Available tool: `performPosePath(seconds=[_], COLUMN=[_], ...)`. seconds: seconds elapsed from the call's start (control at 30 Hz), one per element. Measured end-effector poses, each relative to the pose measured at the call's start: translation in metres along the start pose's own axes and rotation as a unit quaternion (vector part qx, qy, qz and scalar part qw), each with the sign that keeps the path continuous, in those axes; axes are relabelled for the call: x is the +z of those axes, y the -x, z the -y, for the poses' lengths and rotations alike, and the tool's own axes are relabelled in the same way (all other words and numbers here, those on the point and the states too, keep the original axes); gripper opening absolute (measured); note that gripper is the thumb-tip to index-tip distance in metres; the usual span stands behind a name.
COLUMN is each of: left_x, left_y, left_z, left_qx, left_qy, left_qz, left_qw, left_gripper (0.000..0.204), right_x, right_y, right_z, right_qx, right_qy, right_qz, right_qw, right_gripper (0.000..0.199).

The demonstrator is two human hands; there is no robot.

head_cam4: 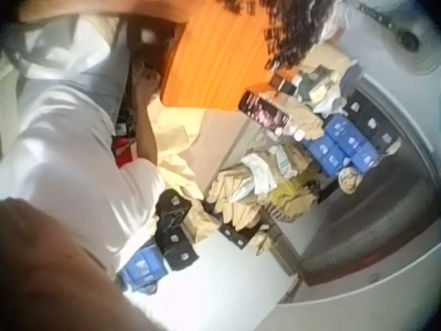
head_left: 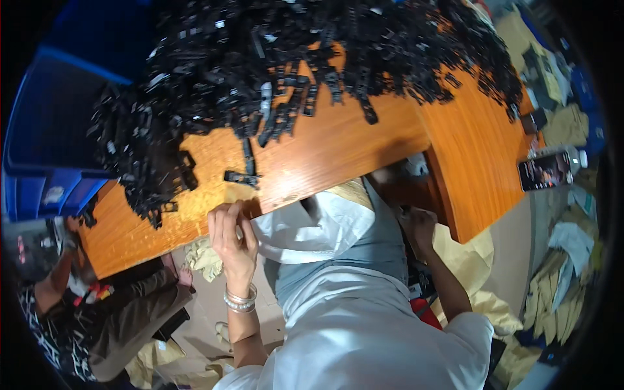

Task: Manually assembling small plastic clips and components at a workbench.

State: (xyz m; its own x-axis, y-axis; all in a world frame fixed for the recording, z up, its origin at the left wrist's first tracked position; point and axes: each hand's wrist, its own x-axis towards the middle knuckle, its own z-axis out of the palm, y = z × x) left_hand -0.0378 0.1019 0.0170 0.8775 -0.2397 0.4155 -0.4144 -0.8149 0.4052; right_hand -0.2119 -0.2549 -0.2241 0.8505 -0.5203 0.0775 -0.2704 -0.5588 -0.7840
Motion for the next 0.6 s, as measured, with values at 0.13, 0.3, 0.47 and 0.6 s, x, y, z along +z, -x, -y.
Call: performPosePath(seconds=[0.13,0.3,0.47,0.6], left_x=[0.007,-0.007,-0.018,-0.016], left_y=[-0.018,-0.029,-0.033,-0.042], left_z=[0.013,0.047,0.119,0.161], left_qx=[-0.047,-0.054,-0.147,-0.218], left_qy=[0.016,-0.059,-0.224,-0.130], left_qz=[-0.044,-0.111,-0.232,-0.209], left_qw=[0.998,0.991,0.935,0.944], left_gripper=[0.016,0.022,0.029,0.046], right_x=[-0.018,-0.007,0.022,0.044], right_y=[-0.025,-0.053,-0.074,-0.070], right_z=[0.141,0.226,0.265,0.279], right_qx=[-0.004,-0.178,-0.304,-0.288], right_qy=[-0.026,-0.100,-0.100,-0.095], right_qz=[0.068,0.109,0.099,0.128], right_qw=[0.997,0.973,0.942,0.944], right_gripper=[0.009,0.003,0.008,0.016])
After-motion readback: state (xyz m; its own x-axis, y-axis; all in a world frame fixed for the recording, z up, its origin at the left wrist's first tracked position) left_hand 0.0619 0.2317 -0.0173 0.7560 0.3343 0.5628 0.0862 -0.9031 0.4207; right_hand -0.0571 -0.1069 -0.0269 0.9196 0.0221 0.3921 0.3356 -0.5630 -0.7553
